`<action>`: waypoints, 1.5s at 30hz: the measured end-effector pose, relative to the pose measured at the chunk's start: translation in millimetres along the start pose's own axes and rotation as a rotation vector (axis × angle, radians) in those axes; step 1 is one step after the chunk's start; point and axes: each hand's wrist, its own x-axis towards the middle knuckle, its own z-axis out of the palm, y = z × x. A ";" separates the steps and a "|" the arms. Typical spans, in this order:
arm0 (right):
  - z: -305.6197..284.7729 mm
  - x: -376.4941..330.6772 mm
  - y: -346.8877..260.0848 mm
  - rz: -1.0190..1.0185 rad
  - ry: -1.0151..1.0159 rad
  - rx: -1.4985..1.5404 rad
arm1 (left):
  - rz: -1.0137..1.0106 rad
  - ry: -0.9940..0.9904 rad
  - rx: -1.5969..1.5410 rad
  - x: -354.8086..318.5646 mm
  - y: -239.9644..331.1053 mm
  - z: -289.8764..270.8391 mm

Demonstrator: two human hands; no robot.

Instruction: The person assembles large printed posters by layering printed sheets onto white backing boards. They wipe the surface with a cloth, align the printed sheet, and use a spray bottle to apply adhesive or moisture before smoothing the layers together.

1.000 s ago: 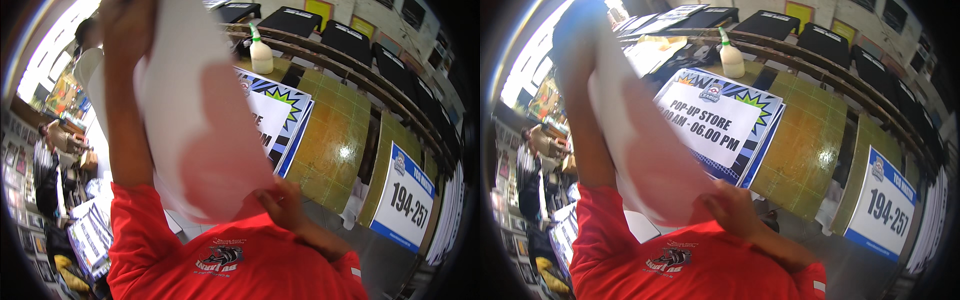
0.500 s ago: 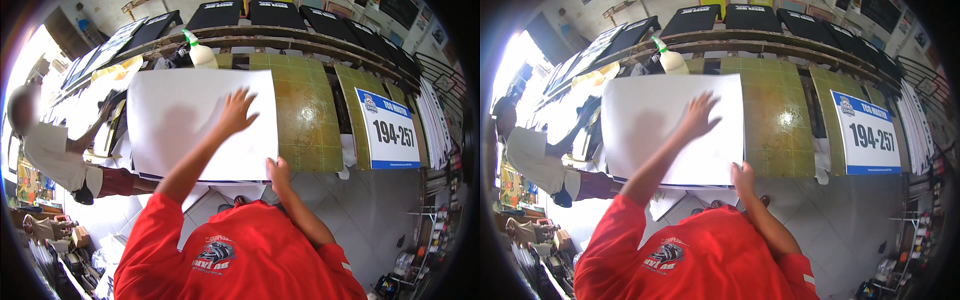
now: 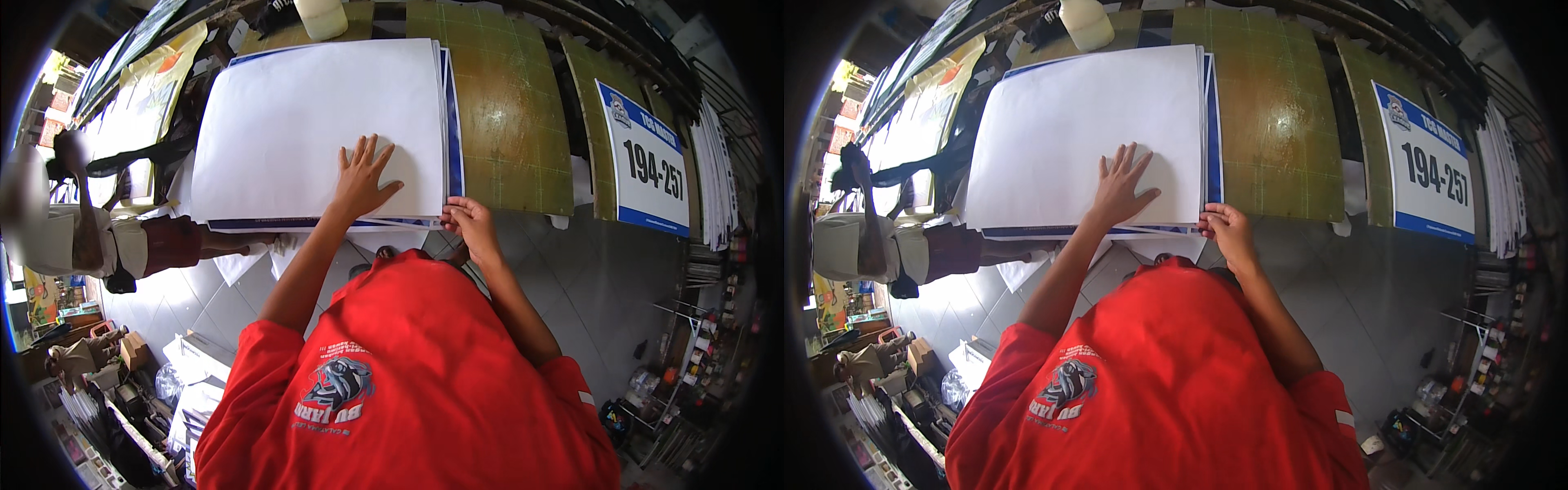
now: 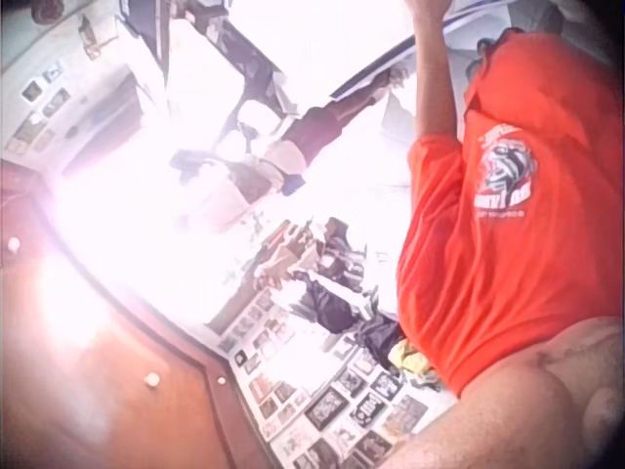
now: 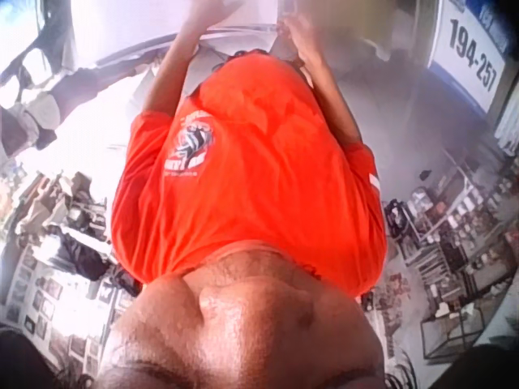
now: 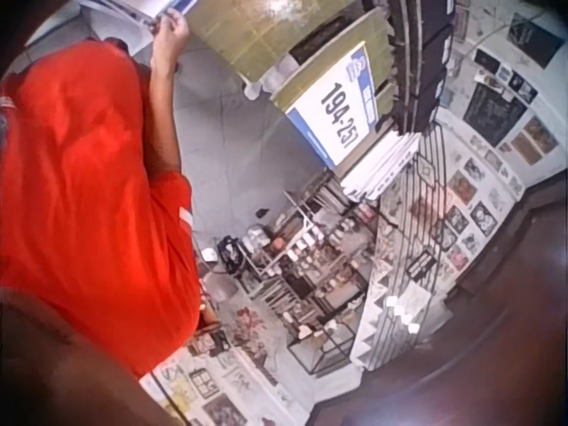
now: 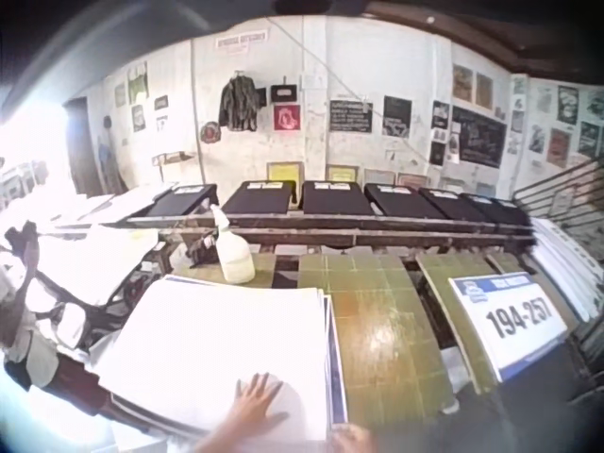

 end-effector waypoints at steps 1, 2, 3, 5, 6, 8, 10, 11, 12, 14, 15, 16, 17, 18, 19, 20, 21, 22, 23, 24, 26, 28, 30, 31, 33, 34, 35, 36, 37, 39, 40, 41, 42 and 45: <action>1.6 -0.5 0.3 -0.015 -0.006 0.011 | 0.017 0.026 -0.015 0.2 2.5 -2.7; 3.5 -0.9 1.1 -0.031 -0.011 0.021 | 0.035 0.052 -0.031 0.8 7.6 -4.0; 4.2 -1.3 2.4 -0.047 -0.016 0.032 | 0.053 0.079 -0.047 1.1 14.2 -4.6; 4.2 -0.6 4.4 -0.053 -0.004 0.054 | 0.133 0.144 -0.295 -1.4 37.2 -10.9; 3.8 -0.4 5.8 -0.056 0.004 0.066 | 0.152 0.112 -0.378 -5.2 47.6 -10.9; 5.1 -2.6 2.4 -0.053 -0.010 0.095 | 0.184 0.081 -0.503 -11.9 66.5 -14.8; 8.2 -5.3 -1.3 -0.050 -0.010 0.125 | 0.185 0.030 -0.582 -13.6 70.9 -8.4; 10.6 -6.0 -2.6 -0.049 -0.004 0.140 | 0.185 0.004 -0.622 -15.2 72.5 -6.6; 12.2 -6.3 -2.9 -0.047 0.003 0.155 | 0.180 0.024 -0.648 -18.7 73.6 -5.4; 12.9 -4.9 -2.8 -0.048 -0.001 0.159 | 0.185 0.034 -0.690 -21.3 75.0 -6.3; 13.2 -4.4 -2.5 -0.048 -0.003 0.162 | 0.188 0.039 -0.711 -22.3 75.3 -6.4; 13.7 -3.5 -2.9 -0.045 -0.010 0.148 | 0.197 0.044 -0.715 -22.9 74.2 -3.9; 14.4 -2.7 -3.2 -0.042 -0.017 0.134 | 0.207 0.049 -0.719 -23.1 71.9 1.1; 15.3 -2.3 -3.4 -0.039 -0.024 0.121 | 0.216 0.054 -0.723 -23.9 70.3 4.7; 15.1 -1.3 -2.1 -0.050 -0.026 0.123 | 0.204 0.060 -0.715 -24.4 70.7 6.8; 15.1 -0.1 0.4 -0.061 -0.028 0.126 | 0.192 0.066 -0.707 -24.8 71.4 8.9; 15.2 0.5 2.0 -0.073 -0.030 0.128 | 0.179 0.072 -0.699 -25.2 71.8 10.9; 15.5 0.1 3.0 -0.076 -0.027 0.134 | 0.174 0.077 -0.715 -25.8 72.4 12.0; 15.9 -0.3 3.8 -0.079 -0.023 0.140 | 0.169 0.082 -0.731 -26.3 72.9 13.1; 16.5 -0.7 4.6 -0.082 -0.018 0.145 | 0.164 0.087 -0.748 -26.8 72.8 13.9; 17.5 -1.3 6.6 -0.086 -0.002 0.184 | 0.167 0.073 -0.746 -27.1 72.7 14.2; 18.5 -2.5 7.3 -0.093 0.006 0.207 | 0.168 0.061 -0.734 -27.5 73.3 13.3; 19.2 -4.1 6.9 -0.101 0.005 0.216 | 0.167 0.051 -0.710 -27.5 75.0 11.2; 19.6 -4.1 7.0 -0.104 0.008 0.206 | 0.165 0.052 -0.713 -27.9 75.0 11.3; 20.2 -4.2 6.9 -0.110 0.013 0.186 | 0.162 0.053 -0.717 -28.5 75.1 11.3; 20.7 -4.4 6.8 -0.113 0.017 0.184 | 0.163 0.053 -0.717 -28.5 74.7 11.8; 21.1 -4.5 6.7 -0.117 0.021 0.181 | 0.165 0.052 -0.716 -28.4 74.2 12.2; 21.4 -4.7 6.6 -0.121 0.025 0.178 | 0.166 0.051 -0.716 -28.1 73.8 12.7; 21.5 -4.8 6.9 -0.125 0.026 0.176 | 0.164 0.052 -0.723 -28.1 73.4 13.6; 21.7 -4.6 7.8 -0.135 0.028 0.172 | 0.158 0.054 -0.736 -28.1 72.7 15.4; 21.4 -4.6 8.2 -0.143 0.024 0.169 | 0.165 0.059 -0.728 -28.0 72.5 16.4; 21.2 -4.5 8.5 -0.150 0.020 0.166 | 0.172 0.065 -0.719 -28.0 72.2 17.3; 21.0 -4.3 8.9 -0.158 0.016 0.162 | 0.179 0.071 -0.710 -28.1 71.9 18.2; 20.3 -3.5 11.3 -0.159 0.029 0.158 | 0.190 0.084 -0.696 -28.2 73.0 16.9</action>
